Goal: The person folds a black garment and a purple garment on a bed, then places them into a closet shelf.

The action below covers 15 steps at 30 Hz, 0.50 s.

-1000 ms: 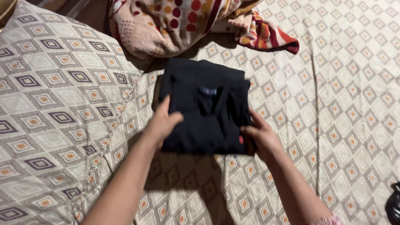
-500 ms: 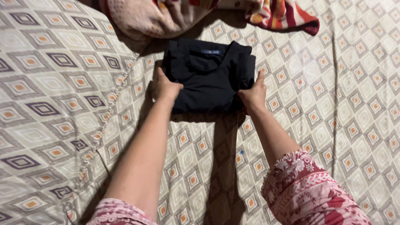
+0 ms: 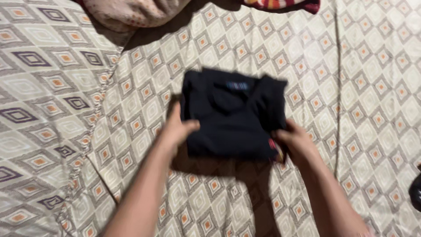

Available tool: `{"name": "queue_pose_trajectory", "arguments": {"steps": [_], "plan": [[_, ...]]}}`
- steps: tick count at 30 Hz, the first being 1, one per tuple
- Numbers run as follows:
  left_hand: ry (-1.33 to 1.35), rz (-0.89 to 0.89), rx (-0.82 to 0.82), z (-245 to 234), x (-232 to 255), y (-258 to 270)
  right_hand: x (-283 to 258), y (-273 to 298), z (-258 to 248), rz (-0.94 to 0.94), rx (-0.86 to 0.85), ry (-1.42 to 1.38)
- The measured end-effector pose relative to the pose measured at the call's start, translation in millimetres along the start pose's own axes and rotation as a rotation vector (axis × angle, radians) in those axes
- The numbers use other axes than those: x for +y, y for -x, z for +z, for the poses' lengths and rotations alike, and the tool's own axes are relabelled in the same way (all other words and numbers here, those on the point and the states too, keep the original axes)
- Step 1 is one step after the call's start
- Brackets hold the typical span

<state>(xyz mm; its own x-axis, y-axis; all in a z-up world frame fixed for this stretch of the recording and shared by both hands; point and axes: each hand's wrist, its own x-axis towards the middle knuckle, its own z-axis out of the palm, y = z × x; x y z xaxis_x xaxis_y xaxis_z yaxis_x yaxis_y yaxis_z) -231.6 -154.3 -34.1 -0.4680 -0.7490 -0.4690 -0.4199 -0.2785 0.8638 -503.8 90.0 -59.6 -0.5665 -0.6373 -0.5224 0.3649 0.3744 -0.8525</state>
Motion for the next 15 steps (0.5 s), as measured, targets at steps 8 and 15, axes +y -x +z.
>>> {"name": "queue_pose_trajectory", "arguments": {"steps": [8, 15], "plan": [[-0.210, -0.012, 0.122, 90.7, -74.4, 137.4, 103.1, 157.1, -56.1, 0.217, 0.287, -0.073], [-0.244, 0.434, 0.504, 135.9, -97.4, 176.9, 110.7, 167.9, -20.3, -0.286, 0.462, 0.212]]}}
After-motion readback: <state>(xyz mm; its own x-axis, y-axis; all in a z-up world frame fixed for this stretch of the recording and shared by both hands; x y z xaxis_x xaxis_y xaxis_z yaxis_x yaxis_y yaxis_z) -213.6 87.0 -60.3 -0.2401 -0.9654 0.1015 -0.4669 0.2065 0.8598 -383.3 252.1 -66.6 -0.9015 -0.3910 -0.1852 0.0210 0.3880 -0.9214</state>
